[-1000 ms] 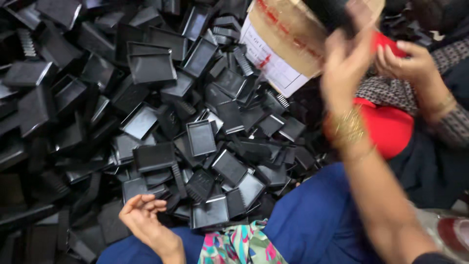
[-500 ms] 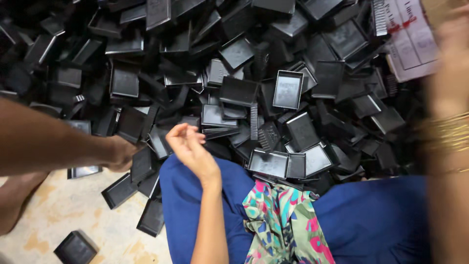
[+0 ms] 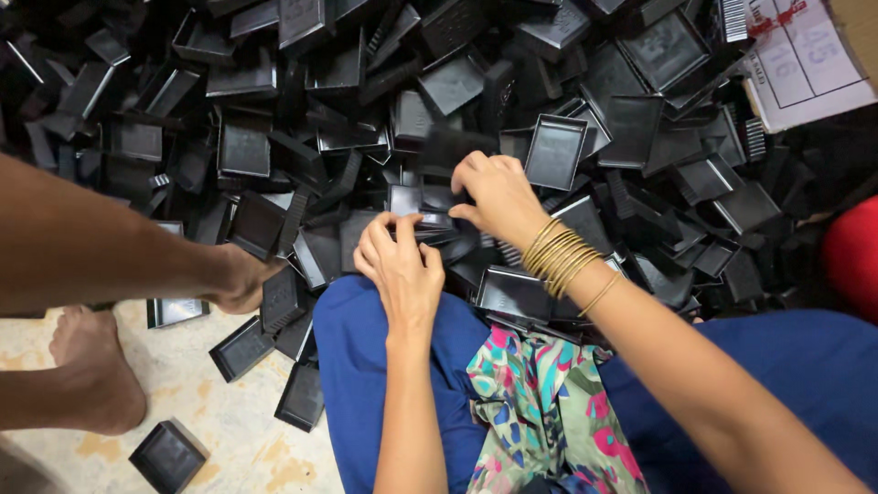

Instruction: The person sits on the floor and repeatedly picks up two black plastic components from a large pile. They press the components together to form a single unit and then drop the assembled unit back onto the pile. The process is repeated continuously.

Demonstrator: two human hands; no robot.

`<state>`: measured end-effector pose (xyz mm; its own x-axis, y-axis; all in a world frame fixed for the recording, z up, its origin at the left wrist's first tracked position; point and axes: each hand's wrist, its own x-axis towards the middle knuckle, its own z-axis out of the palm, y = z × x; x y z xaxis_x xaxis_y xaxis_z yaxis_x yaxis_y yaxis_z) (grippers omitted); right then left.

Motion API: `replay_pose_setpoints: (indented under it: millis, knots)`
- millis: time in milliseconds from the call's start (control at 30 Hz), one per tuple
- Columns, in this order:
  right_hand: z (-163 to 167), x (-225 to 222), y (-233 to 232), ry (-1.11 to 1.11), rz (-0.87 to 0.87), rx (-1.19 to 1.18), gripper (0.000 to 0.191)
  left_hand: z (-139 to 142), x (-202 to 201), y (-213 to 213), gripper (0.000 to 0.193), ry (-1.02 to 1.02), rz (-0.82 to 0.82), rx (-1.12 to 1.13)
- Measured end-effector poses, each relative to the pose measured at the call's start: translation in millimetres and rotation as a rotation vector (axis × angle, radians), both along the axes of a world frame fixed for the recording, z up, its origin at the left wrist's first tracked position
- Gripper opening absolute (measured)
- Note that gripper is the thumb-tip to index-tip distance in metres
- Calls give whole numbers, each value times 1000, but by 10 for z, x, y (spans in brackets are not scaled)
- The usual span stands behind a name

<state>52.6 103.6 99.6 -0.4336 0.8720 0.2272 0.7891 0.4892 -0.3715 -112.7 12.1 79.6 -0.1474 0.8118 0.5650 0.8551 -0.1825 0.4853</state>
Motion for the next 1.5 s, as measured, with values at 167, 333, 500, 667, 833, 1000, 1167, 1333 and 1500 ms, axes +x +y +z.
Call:
replay_pose_setpoints:
  millis: [167,333,500,667,833,1000,1167,1333,1500]
  knots:
    - [-46,409,50,263,-19,-190,27,72,251,-68,26,-98,-151,8]
    - [26,489,-105,68,-296,-17,34,85,645,-124,45,-118,-324,-63]
    - [164,368,-121,39,78,339,43,10,671,-114,39,-25,-289,-189]
    - [341,551,-88,215,42,333,23,-19,452,-82,16,-233,-231,-63]
    - [516,947,-471,495,-324,207,19,-106,382,-15,17,-1042,-147,-467]
    - [441,750,-1081,486,-63,33,42,-244,888,-56,36,-1675,-516,-436]
    - [393,731,-1277,482,-29,48,43,-167,1009,-206,50,-1810,-711,-389]
    - [396,887,-1239,499,-197,-236,52,-21,1037,-204,60,-1712,-789,-373]
    - [405,817,-1264,754,-191,-268,72,-68,1015,-187,63,-1686,-735,-348]
